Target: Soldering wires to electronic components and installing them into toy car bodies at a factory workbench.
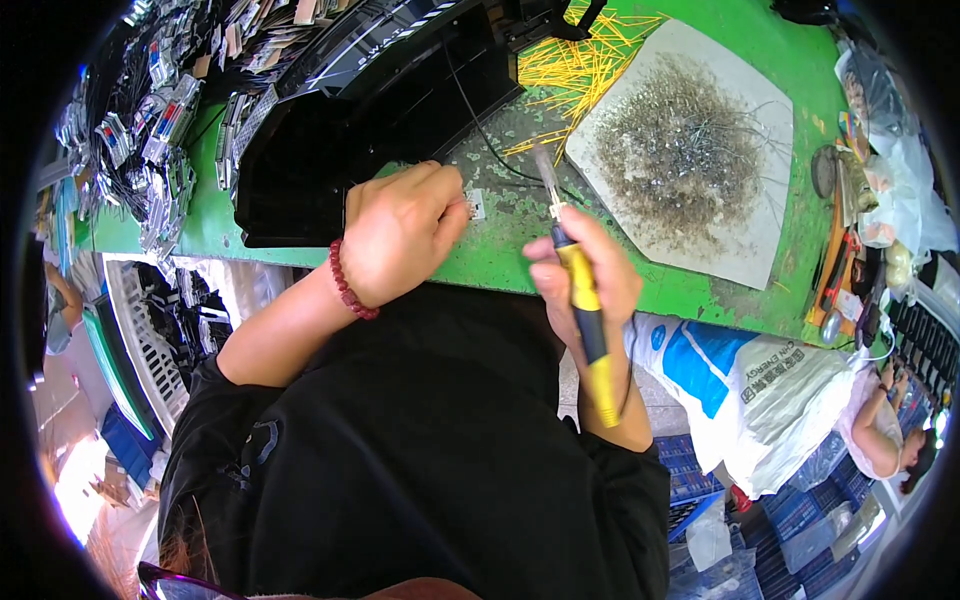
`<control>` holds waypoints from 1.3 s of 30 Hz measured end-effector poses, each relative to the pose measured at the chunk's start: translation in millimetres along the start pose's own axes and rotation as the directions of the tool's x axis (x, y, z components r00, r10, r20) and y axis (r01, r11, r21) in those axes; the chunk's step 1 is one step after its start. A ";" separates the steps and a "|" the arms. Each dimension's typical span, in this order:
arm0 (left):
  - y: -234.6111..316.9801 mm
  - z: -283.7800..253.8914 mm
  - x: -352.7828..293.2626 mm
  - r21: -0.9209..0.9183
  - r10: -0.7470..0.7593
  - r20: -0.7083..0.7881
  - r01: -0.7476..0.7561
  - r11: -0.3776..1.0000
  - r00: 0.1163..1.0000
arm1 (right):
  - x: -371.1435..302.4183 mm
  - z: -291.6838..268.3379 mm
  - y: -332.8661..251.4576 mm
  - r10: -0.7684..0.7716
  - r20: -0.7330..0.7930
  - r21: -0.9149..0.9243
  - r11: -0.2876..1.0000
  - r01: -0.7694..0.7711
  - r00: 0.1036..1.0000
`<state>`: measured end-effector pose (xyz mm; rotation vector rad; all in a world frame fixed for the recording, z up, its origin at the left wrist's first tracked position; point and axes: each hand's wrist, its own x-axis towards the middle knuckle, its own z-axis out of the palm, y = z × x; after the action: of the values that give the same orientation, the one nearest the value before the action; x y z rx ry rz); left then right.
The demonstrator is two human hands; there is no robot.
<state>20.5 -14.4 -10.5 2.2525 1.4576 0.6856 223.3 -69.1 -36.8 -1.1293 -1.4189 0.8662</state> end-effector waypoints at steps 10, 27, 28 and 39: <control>-0.8 -10.8 -5.5 -0.022 -0.044 0.063 0.045 0.999 0.997 | 42.8 28.5 0.9 -0.226 0.387 -0.381 0.844 0.378 0.894; -5.8 2.6 -14.8 -0.024 0.068 -0.083 -0.070 0.997 0.994 | 30.4 34.8 -0.5 -0.237 0.286 -0.290 0.902 0.320 0.928; -5.7 2.6 -15.4 -0.015 0.066 -0.070 -0.067 0.998 0.995 | 30.5 34.0 0.3 -0.239 0.289 -0.287 0.902 0.322 0.927; -4.9 -1.6 -15.2 -0.040 0.048 -0.042 -0.050 0.998 0.998 | 30.5 36.3 -2.6 -0.257 0.323 -0.387 0.843 0.375 0.911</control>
<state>10.7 -26.3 -14.9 2.2623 1.3979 0.7741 187.9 -38.0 -31.2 -1.0850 -2.0314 0.4688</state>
